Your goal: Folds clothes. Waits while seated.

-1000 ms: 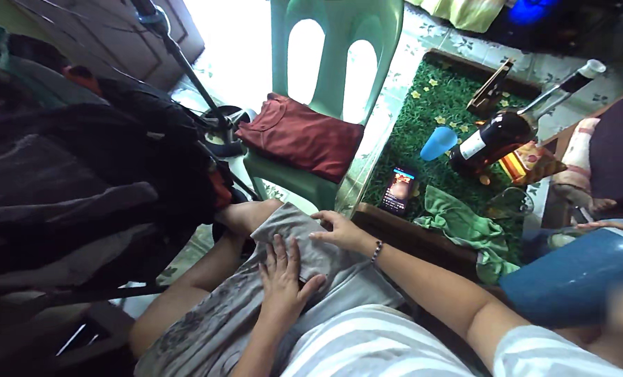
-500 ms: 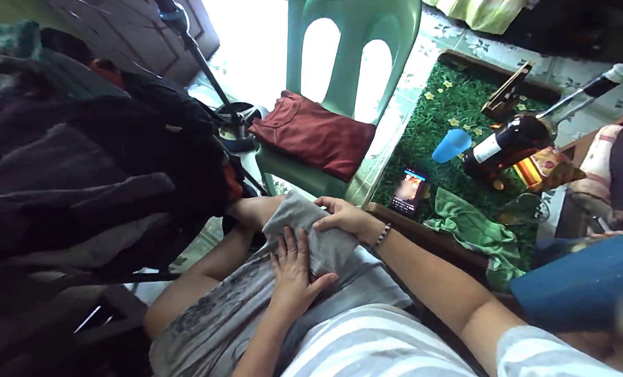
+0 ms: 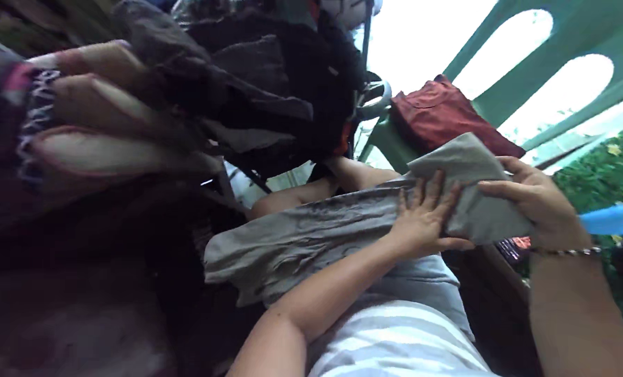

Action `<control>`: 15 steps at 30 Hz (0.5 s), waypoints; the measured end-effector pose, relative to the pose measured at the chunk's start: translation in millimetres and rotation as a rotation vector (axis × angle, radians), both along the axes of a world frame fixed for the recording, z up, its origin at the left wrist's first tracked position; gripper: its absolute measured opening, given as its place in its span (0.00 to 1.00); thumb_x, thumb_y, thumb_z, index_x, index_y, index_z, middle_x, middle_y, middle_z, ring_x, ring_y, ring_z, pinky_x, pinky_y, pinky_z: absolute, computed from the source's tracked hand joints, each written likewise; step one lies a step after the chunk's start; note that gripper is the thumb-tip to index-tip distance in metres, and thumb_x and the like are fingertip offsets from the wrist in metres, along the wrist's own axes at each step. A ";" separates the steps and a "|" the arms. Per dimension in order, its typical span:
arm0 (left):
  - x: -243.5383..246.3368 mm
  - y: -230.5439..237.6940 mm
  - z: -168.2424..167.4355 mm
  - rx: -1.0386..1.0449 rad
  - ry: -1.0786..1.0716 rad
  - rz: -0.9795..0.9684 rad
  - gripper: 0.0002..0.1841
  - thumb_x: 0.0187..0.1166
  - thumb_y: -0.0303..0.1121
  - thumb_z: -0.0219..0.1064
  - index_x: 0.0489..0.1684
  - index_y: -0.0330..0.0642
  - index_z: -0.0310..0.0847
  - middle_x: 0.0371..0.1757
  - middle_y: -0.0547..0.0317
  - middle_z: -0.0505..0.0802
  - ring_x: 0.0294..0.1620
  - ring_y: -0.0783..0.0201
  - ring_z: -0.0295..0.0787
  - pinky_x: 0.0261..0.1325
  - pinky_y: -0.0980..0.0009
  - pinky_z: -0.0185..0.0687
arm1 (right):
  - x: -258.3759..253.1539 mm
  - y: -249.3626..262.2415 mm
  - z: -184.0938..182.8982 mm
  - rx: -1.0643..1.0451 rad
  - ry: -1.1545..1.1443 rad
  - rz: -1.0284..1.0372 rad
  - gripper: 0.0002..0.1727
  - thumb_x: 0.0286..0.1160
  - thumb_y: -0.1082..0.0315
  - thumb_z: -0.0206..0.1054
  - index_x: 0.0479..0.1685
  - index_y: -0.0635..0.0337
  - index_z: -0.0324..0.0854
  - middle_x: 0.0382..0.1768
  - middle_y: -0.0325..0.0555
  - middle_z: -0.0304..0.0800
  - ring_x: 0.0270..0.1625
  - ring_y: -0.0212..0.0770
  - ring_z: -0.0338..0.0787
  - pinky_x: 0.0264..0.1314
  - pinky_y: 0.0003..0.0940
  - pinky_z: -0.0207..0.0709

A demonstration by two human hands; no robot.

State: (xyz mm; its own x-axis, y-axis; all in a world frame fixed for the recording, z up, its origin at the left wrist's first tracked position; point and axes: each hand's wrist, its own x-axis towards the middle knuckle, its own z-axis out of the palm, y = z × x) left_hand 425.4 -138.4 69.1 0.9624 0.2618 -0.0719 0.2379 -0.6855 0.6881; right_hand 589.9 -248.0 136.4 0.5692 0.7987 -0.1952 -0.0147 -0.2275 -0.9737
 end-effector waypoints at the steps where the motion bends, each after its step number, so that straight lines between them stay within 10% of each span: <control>1: 2.1 1.9 7.3 -0.013 0.001 -0.007 0.60 0.68 0.72 0.67 0.98 0.62 0.32 0.97 0.53 0.29 0.96 0.41 0.18 0.87 0.26 0.19 | 0.8 1.7 6.3 -0.003 -0.030 -0.016 0.23 0.70 0.77 0.68 0.65 0.50 0.77 0.42 0.33 0.92 0.37 0.25 0.92 0.38 0.26 0.89; 6: -27.6 9.9 62.9 -0.264 -0.061 0.106 0.48 0.77 0.68 0.61 0.96 0.57 0.49 0.98 0.54 0.37 0.97 0.43 0.19 0.87 0.26 0.14 | -23.7 21.2 36.7 0.053 -0.122 0.012 0.26 0.66 0.79 0.69 0.66 0.50 0.76 0.46 0.29 0.91 0.40 0.21 0.91 0.42 0.22 0.89; 11: -105.1 27.2 114.0 -0.708 -0.176 0.342 0.33 0.88 0.55 0.54 0.89 0.49 0.64 0.81 0.48 0.74 0.78 0.53 0.73 0.75 0.48 0.76 | -98.2 52.2 65.3 0.156 -0.211 0.220 0.33 0.66 0.72 0.72 0.77 0.46 0.72 0.50 0.31 0.93 0.40 0.26 0.93 0.39 0.24 0.90; 15: -167.1 52.0 130.6 -1.176 -0.263 0.547 0.30 0.81 0.64 0.58 0.73 0.56 0.76 0.58 0.62 0.92 0.53 0.64 0.92 0.50 0.64 0.91 | -169.2 85.0 77.3 0.282 -0.149 0.462 0.41 0.62 0.77 0.72 0.83 0.55 0.68 0.45 0.43 0.93 0.33 0.33 0.92 0.32 0.28 0.89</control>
State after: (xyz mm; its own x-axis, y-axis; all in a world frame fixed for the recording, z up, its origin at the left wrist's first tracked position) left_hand 258.3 -86.5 199.7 0.7731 0.5290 -0.3501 0.0598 0.4887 0.8704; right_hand 420.8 -163.0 213.7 0.1525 0.9813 0.1178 0.1668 0.0919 -0.9817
